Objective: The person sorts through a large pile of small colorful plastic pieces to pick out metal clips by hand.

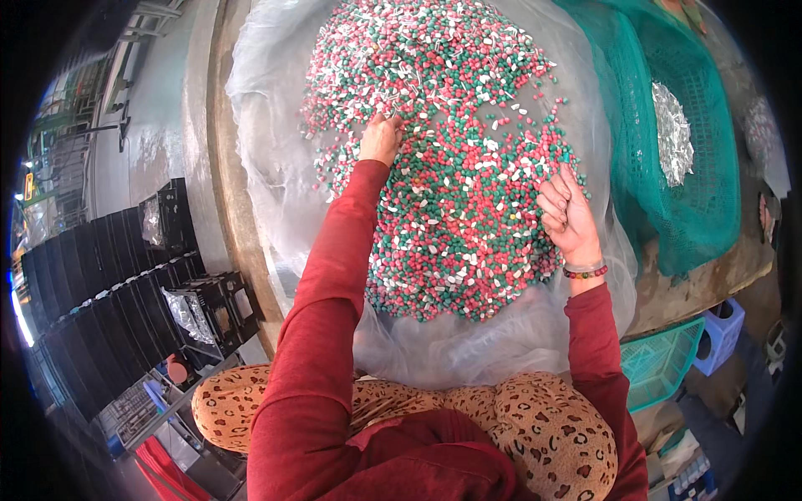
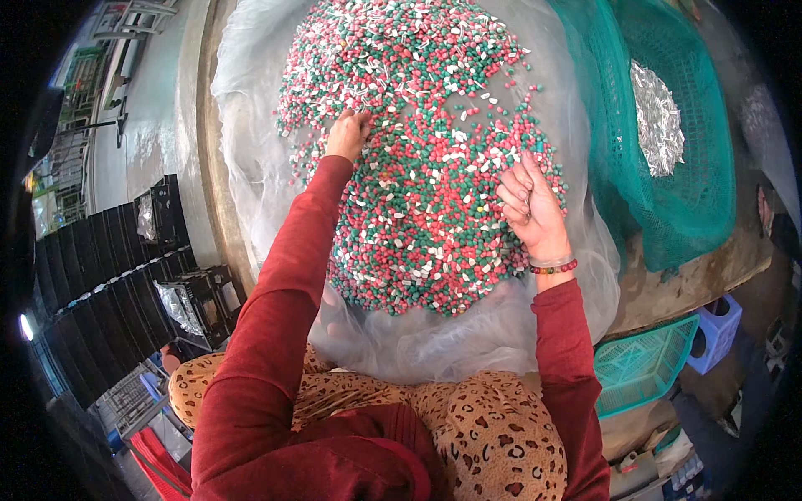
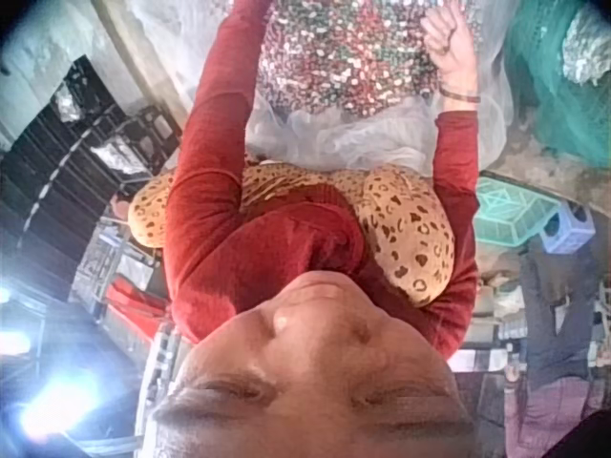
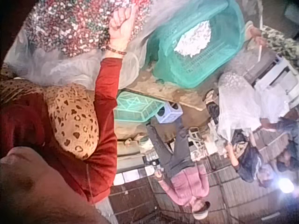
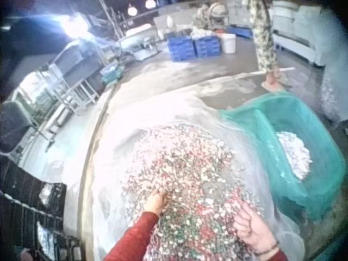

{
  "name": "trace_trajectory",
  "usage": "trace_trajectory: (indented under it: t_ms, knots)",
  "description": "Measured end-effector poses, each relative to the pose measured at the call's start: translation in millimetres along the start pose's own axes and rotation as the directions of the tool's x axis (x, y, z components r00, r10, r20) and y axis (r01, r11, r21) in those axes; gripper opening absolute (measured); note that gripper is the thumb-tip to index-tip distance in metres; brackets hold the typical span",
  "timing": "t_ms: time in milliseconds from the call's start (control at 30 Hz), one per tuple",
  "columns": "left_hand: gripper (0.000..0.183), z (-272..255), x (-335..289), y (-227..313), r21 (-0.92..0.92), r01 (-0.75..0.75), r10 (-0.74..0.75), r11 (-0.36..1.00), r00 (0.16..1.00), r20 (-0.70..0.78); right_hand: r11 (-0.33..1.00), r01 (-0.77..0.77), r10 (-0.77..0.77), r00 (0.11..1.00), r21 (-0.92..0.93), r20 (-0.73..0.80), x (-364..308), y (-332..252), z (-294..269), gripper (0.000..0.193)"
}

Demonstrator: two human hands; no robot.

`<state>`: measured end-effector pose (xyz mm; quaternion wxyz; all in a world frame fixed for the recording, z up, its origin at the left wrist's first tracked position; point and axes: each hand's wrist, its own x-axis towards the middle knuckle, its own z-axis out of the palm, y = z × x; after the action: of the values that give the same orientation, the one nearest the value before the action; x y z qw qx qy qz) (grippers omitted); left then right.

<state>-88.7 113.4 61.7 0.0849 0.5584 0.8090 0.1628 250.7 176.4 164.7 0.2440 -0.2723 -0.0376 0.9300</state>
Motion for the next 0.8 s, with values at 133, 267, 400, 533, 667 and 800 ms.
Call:
trace_trajectory:
  t_ms: [133,267,400,533,667,800]
  knots:
    - [0.019,5.7,-15.7,-0.9,0.149,0.105,-0.117,0.983,0.990,0.076,1.000,0.009,-0.009,1.000,-0.001,-0.012,0.8,5.0,0.1,0.041]
    - [0.023,13.8,-20.5,-5.8,0.148,0.122,-0.122,0.981,0.992,-0.013,0.999,0.020,-0.020,1.000,0.047,-0.006,0.7,7.4,0.4,0.040]
    - [0.021,-12.7,-19.9,13.0,-0.035,0.358,-0.357,0.933,0.933,0.034,0.996,0.034,-0.031,0.999,0.077,-0.031,-3.2,3.3,-4.3,0.040]
    - [0.024,-28.0,-24.3,-3.9,-0.075,0.252,-0.259,0.965,0.960,-0.107,0.992,0.084,-0.082,0.996,0.098,-0.026,-2.7,-1.6,-10.9,0.038]
    - [0.018,-18.4,-19.5,9.7,-0.019,0.112,-0.114,0.993,0.989,-0.098,0.993,0.087,-0.084,0.996,0.085,-0.034,-2.1,-6.0,-12.1,0.038]
    - [0.008,-1.3,-19.7,14.8,0.233,0.137,-0.137,0.963,0.990,-0.018,0.994,0.076,-0.074,0.997,0.084,-0.026,-0.1,-2.2,-6.5,0.037]
